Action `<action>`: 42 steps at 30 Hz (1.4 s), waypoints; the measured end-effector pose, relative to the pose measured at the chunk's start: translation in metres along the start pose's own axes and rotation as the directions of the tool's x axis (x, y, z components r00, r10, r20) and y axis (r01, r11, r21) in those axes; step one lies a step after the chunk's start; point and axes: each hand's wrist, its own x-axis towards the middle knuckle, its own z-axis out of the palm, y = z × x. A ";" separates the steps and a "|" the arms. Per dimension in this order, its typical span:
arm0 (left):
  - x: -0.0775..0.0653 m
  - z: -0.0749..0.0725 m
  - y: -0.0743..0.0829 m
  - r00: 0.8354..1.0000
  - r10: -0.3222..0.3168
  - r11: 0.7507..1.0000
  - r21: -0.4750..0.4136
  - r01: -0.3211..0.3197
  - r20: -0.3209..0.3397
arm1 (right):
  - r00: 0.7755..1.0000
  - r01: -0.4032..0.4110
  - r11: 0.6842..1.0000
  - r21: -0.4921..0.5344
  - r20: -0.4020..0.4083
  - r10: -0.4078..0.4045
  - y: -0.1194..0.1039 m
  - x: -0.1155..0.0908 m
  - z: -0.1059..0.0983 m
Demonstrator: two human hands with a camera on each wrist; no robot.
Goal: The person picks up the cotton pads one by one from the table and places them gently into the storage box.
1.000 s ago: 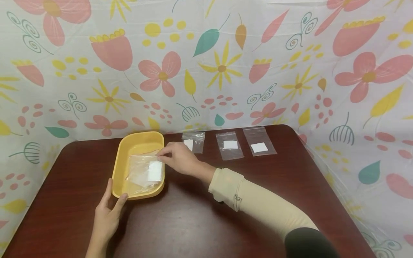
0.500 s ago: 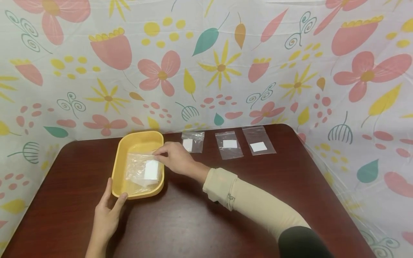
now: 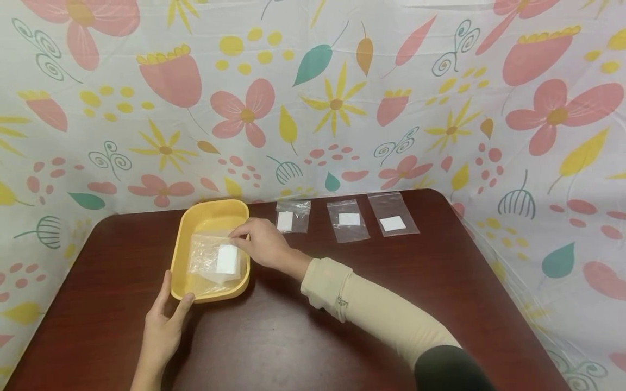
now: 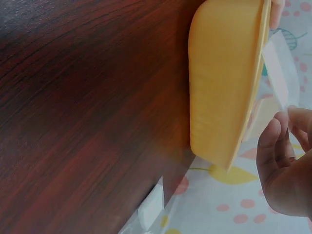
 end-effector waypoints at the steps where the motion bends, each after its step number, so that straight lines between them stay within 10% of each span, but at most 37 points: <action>1: 0.000 0.000 0.000 1.000 -0.003 1.000 0.010 0.003 0.001 | 1.000 -0.006 1.000 -0.008 -0.001 0.006 0.000 0.000 0.001; 22: -0.004 0.003 -0.003 0.999 0.018 0.999 0.045 -0.016 -0.035 | 0.998 -0.014 0.982 -0.187 0.050 0.024 0.004 -0.002 0.021; 42: -0.002 0.002 -0.002 1.000 0.018 0.999 0.028 -0.017 -0.024 | 0.998 -0.007 0.989 -0.149 0.065 0.017 0.006 -0.003 0.018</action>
